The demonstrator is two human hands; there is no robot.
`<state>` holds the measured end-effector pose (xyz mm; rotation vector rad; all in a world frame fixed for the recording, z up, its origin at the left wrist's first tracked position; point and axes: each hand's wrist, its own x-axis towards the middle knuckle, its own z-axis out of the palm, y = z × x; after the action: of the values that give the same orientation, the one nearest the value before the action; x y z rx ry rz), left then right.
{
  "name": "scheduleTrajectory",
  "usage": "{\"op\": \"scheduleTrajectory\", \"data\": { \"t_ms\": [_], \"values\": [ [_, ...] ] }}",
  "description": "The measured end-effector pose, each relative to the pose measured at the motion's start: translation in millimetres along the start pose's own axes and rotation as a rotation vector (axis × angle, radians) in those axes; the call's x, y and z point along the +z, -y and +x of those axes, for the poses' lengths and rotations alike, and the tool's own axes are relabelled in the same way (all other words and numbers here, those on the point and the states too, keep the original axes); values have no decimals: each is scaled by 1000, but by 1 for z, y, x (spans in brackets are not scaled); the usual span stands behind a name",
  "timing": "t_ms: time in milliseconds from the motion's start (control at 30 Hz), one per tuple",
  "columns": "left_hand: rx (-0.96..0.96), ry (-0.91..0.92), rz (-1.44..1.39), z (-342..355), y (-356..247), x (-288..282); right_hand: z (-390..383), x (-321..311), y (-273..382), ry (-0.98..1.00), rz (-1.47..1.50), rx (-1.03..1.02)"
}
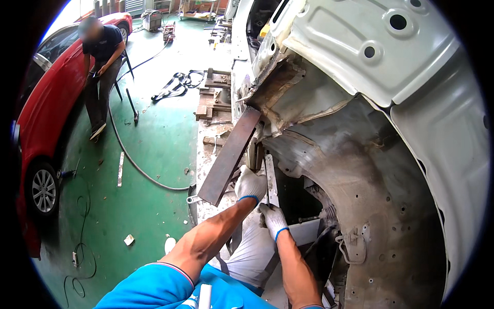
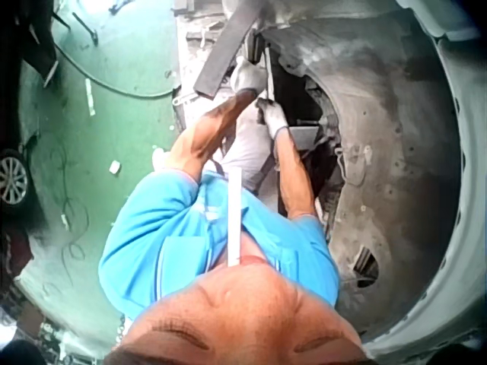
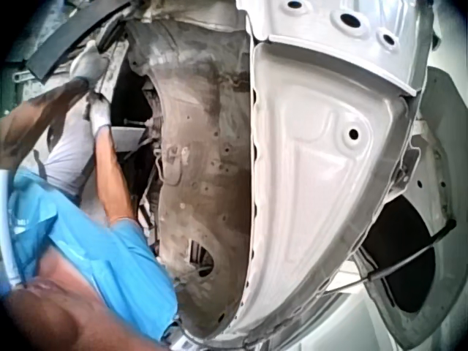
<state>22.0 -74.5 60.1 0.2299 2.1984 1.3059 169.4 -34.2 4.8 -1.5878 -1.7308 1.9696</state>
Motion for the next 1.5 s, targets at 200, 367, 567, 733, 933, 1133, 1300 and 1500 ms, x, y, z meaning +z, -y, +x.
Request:
{"op": "scheduleTrajectory", "data": {
  "t_ms": [200, 367, 567, 733, 933, 1133, 1300, 1500],
  "values": [
    [31, -33, -30, -4, -5, 3, 22, -4, -21, -140, -143, -207],
    [26, -13, -20, 2, -2, -1, 14, 0, -10, -104, -110, -160],
    [25, -8, -38, 0, -6, -2, 69, -17, -66, -168, -106, -361],
    [-10, 28, -44, 2, -4, -1, 113, -15, -80, -194, -384, -653],
    [47, -43, -53, 7, 5, 1, 150, -11, -79, 39, -789, -440],
    [82, -8, -61, -1, -4, 13, 203, -46, -162, -143, -514, -754],
    [63, -24, -43, 2, 1, -4, 161, -10, -110, -55, -207, -360],
    [-71, 44, 8, 5, -10, -6, 148, 6, -93, -4, 422, -21]
  ]
}}
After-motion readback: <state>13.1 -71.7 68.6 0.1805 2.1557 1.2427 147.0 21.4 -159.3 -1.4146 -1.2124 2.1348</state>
